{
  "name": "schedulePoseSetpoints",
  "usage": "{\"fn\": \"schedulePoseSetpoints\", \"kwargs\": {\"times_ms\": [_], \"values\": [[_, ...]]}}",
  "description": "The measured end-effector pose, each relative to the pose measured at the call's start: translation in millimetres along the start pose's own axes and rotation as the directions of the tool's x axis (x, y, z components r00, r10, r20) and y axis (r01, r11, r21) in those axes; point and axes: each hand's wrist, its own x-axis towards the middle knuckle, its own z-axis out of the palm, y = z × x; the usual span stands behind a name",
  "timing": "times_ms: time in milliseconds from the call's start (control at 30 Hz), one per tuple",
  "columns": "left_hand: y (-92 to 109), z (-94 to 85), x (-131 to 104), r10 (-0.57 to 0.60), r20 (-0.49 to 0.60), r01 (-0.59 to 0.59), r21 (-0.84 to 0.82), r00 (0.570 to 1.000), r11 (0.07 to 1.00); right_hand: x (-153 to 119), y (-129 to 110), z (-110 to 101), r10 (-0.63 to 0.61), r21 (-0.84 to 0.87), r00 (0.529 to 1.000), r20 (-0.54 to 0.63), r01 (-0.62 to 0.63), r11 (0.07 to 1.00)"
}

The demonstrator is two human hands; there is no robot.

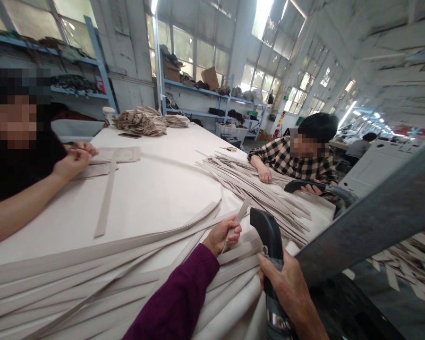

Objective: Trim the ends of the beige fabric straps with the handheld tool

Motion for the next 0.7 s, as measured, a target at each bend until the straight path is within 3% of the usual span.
{"fn": "schedulePoseSetpoints", "kwargs": {"times_ms": [100,200,300,400,500,600,700], "values": [[-2,0.7,0,-0.032,0.032,0.031,0.03,0.999,0.999,6,-2,4,0.013,0.04,0.999,0.037,-0.015,0.999],[-6,0.4,1,-0.077,0.059,0.069,0.123,0.995,0.99,18,-2,4,-0.003,0.056,1.0,-0.005,0.004,0.998],[-7,-1.8,3,-0.119,-0.005,0.118,0.138,0.993,0.983,26,-2,-1,-0.012,0.0,0.997,-0.075,0.012,1.0],[-9,-5.0,6,-0.136,-0.111,0.144,0.062,0.984,0.988,20,1,-8,-0.029,-0.04,0.998,-0.054,0.027,0.999],[-12,-6.3,9,-0.004,-0.173,0.024,0.114,0.985,0.993,7,9,-11,-0.009,-0.041,1.0,0.016,0.009,0.999],[-17,-4.0,10,0.166,-0.235,-0.114,0.22,0.958,0.969,-5,19,-13,0.046,-0.04,0.998,0.045,-0.044,0.998],[-19,0.6,10,0.235,-0.282,-0.164,0.254,0.93,0.953,-10,24,-13,0.086,-0.022,0.995,0.048,-0.085,0.996]]}}
